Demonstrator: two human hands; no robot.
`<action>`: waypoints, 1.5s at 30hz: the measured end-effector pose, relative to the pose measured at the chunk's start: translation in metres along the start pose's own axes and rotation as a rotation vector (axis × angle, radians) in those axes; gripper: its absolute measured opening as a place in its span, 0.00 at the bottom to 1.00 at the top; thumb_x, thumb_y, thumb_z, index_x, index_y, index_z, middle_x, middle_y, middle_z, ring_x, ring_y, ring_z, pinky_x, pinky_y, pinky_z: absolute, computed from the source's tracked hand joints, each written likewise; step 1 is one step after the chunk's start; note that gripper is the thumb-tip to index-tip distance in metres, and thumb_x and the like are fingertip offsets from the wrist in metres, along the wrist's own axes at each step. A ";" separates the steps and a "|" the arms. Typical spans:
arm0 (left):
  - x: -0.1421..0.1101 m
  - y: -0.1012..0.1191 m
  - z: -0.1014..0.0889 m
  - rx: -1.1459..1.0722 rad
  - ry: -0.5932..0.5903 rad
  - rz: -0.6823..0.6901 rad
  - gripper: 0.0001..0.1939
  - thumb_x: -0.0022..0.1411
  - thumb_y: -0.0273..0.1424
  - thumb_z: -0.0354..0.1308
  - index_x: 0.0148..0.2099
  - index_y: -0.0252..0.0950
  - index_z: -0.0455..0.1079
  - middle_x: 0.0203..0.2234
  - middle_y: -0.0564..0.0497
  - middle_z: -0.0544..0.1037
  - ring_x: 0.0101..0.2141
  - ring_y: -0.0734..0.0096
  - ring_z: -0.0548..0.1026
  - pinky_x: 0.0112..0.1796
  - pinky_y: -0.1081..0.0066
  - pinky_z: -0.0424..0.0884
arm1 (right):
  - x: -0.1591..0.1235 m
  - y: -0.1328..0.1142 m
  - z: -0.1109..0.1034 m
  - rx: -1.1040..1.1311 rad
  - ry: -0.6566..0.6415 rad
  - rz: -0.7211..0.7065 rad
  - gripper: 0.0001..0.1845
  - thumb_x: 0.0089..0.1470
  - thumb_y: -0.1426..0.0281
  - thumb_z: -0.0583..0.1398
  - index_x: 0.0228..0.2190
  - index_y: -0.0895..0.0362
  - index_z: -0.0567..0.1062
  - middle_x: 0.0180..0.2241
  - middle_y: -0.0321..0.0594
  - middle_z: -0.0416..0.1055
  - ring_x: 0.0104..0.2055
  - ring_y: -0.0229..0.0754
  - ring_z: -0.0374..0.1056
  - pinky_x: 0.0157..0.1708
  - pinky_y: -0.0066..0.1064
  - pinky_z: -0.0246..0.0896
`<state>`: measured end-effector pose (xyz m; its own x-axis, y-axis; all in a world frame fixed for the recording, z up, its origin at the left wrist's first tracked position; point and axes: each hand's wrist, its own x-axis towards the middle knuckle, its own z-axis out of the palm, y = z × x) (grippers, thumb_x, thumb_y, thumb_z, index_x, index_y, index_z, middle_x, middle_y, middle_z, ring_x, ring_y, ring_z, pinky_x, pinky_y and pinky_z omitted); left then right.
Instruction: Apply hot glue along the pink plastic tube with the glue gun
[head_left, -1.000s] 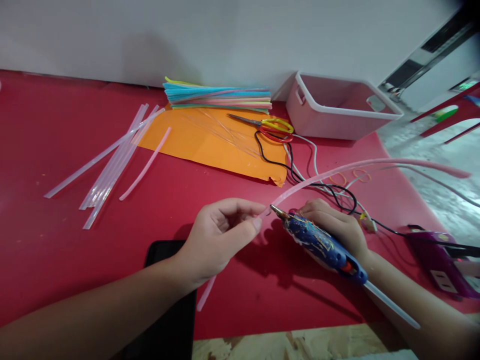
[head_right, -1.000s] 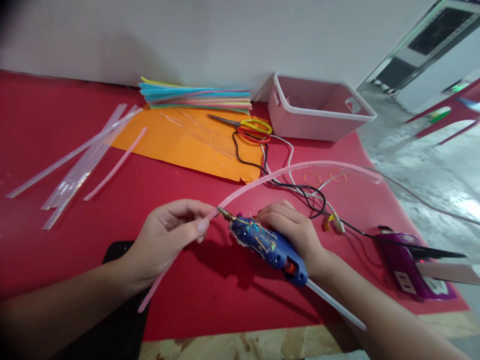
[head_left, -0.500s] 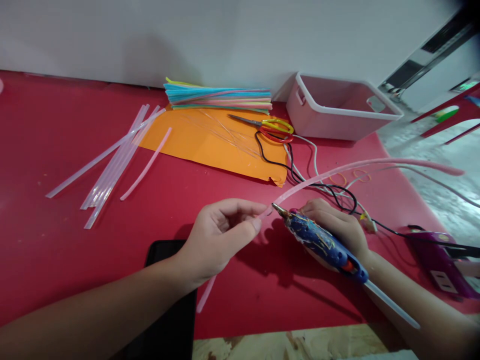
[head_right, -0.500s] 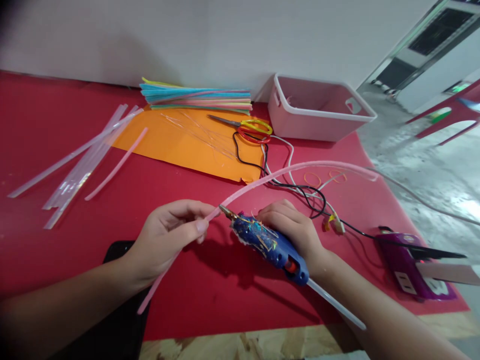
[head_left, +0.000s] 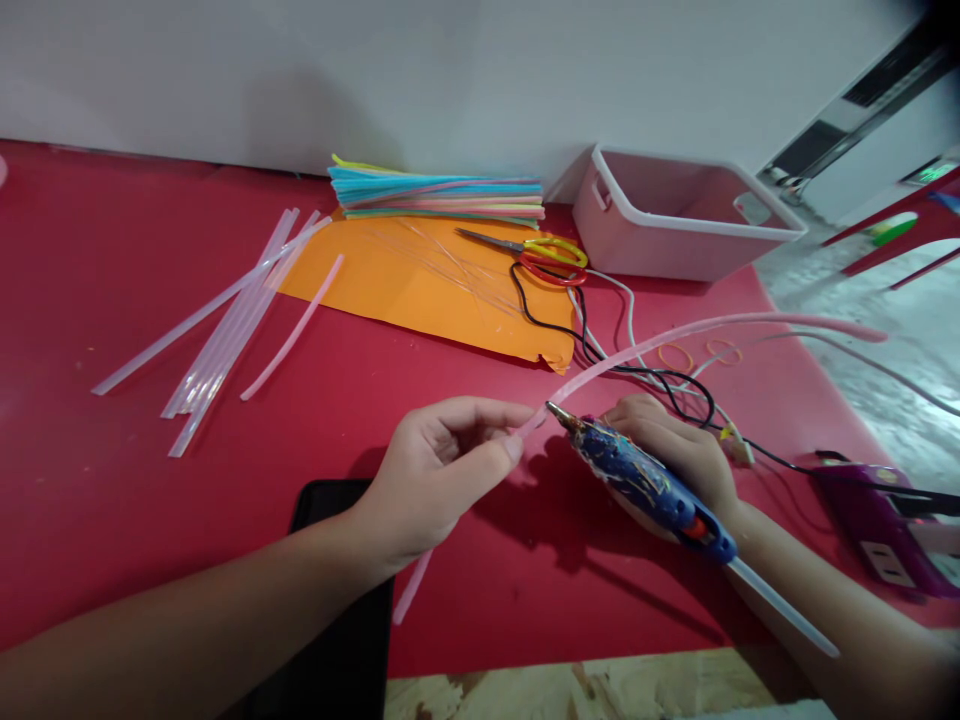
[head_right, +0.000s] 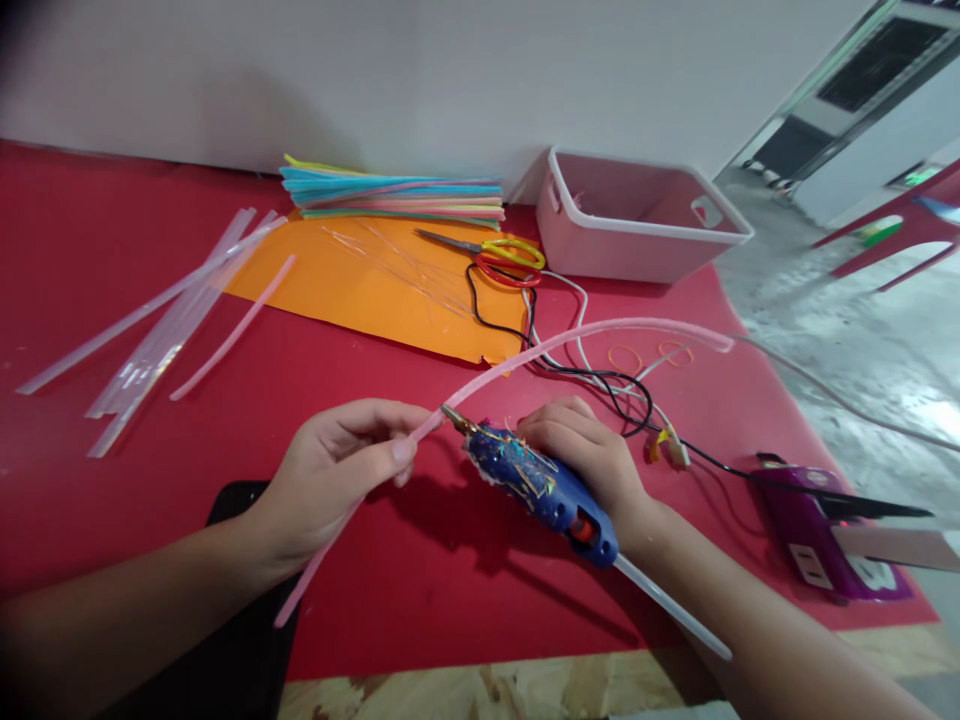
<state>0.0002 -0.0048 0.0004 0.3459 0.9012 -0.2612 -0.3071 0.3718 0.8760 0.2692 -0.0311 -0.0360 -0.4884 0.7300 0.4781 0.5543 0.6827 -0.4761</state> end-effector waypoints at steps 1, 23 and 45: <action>0.000 0.000 0.000 0.005 0.004 0.000 0.08 0.50 0.21 0.73 0.34 0.37 0.86 0.20 0.57 0.79 0.22 0.78 0.72 0.32 0.74 0.77 | 0.000 0.000 0.000 -0.002 -0.001 -0.006 0.05 0.71 0.66 0.59 0.44 0.52 0.75 0.35 0.41 0.77 0.35 0.46 0.75 0.42 0.41 0.69; -0.001 -0.005 -0.003 -0.041 -0.044 0.033 0.13 0.54 0.18 0.71 0.38 0.40 0.88 0.21 0.57 0.79 0.23 0.84 0.71 0.30 0.82 0.71 | 0.007 -0.003 -0.002 -0.047 0.004 -0.023 0.04 0.71 0.67 0.57 0.42 0.51 0.73 0.32 0.40 0.76 0.34 0.45 0.74 0.37 0.39 0.68; 0.001 -0.005 -0.004 -0.032 -0.063 0.033 0.12 0.54 0.19 0.70 0.39 0.39 0.88 0.20 0.58 0.76 0.23 0.84 0.69 0.28 0.81 0.67 | 0.001 -0.001 -0.001 -0.067 0.029 0.033 0.04 0.70 0.65 0.58 0.41 0.50 0.72 0.33 0.41 0.76 0.32 0.45 0.72 0.35 0.40 0.67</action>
<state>-0.0021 -0.0049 -0.0056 0.3895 0.8979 -0.2052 -0.3475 0.3496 0.8701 0.2689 -0.0307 -0.0345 -0.4501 0.7504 0.4841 0.6140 0.6537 -0.4424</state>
